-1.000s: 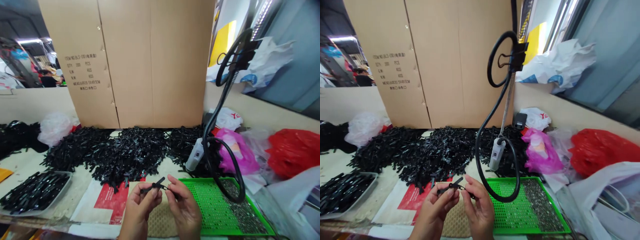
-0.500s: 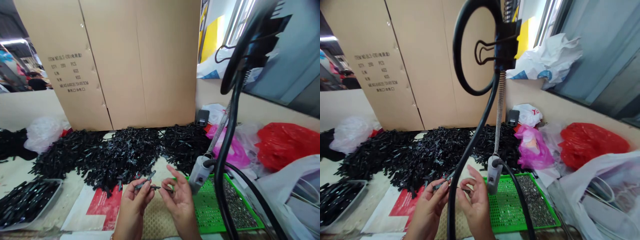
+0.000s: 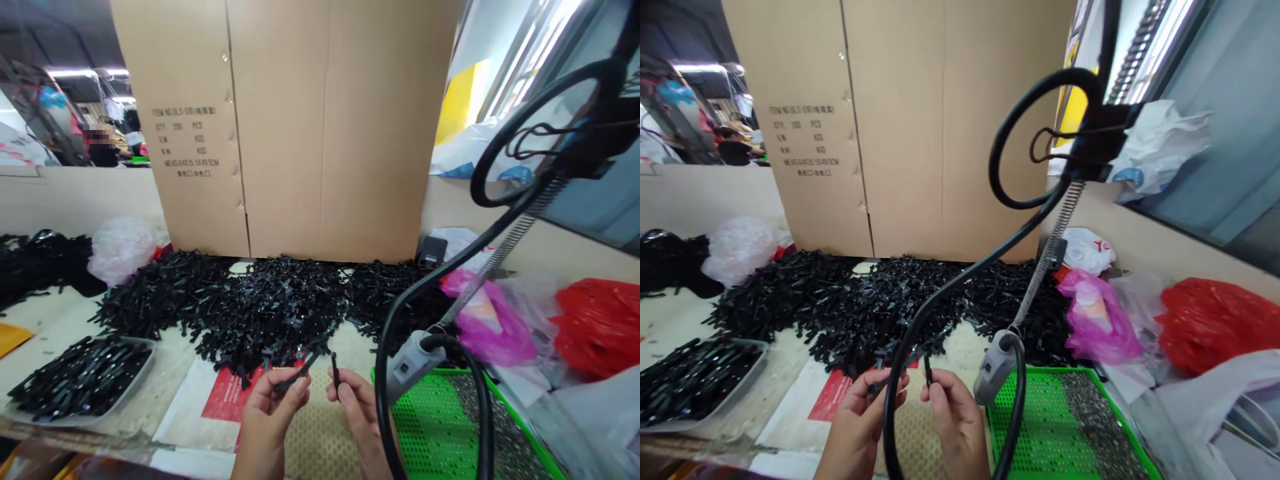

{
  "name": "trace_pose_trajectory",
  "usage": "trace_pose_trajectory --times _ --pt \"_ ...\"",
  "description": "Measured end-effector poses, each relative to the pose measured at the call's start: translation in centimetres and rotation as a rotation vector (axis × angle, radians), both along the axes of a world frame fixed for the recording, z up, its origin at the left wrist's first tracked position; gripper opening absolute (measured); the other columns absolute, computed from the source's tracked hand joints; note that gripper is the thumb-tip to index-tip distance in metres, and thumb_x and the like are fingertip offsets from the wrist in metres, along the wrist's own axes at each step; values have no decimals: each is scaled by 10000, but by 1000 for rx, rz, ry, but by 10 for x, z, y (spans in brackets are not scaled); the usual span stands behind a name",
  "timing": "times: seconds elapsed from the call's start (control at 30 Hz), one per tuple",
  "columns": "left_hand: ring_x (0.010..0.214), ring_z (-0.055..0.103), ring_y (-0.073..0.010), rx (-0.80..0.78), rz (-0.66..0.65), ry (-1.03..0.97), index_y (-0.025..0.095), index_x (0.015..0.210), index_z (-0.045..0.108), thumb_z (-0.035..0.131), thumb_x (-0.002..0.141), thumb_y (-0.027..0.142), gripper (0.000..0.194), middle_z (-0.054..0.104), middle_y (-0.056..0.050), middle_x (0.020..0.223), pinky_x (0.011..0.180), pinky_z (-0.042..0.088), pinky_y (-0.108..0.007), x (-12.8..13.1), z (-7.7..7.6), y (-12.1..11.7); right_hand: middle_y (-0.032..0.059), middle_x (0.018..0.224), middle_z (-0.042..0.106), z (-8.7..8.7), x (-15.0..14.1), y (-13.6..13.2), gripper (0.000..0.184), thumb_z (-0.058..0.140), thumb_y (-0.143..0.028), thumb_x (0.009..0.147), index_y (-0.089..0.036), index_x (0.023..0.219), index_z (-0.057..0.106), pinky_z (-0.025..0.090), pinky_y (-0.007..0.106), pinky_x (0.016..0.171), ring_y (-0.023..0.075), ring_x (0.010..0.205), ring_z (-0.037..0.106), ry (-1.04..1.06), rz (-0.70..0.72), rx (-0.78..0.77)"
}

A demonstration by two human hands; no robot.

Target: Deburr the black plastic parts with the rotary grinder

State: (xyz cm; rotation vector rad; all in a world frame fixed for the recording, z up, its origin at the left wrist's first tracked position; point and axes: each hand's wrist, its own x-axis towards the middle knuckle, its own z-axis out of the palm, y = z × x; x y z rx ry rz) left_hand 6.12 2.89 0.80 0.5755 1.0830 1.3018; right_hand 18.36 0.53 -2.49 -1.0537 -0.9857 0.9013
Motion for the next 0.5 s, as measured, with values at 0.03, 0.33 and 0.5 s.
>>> trace_pose_trajectory --times 0.03,0.33,0.5 --pt "793 676 -184 30 15 13 146 783 694 885 510 375 404 734 -75 814 726 533 -238 -4 2 -1 28 732 651 1 -4 -1 279 596 -439 889 -216 1036 674 536 255 676 179 695 630 -45 14 -3" --pt "711 669 -175 57 14 -34 161 742 680 889 507 354 370 729 -49 732 718 535 -255 -40 3 0 43 818 679 -6 -49 9 180 592 -347 905 -225 1009 674 556 233 675 164 686 647 -345 -8 151" --pt "735 675 -174 50 26 -79 162 737 683 896 501 336 363 730 -43 749 723 536 -253 -52 1 1 60 909 698 -13 -58 12 186 564 -320 923 -225 1044 668 571 240 692 179 749 671 -435 -31 152"
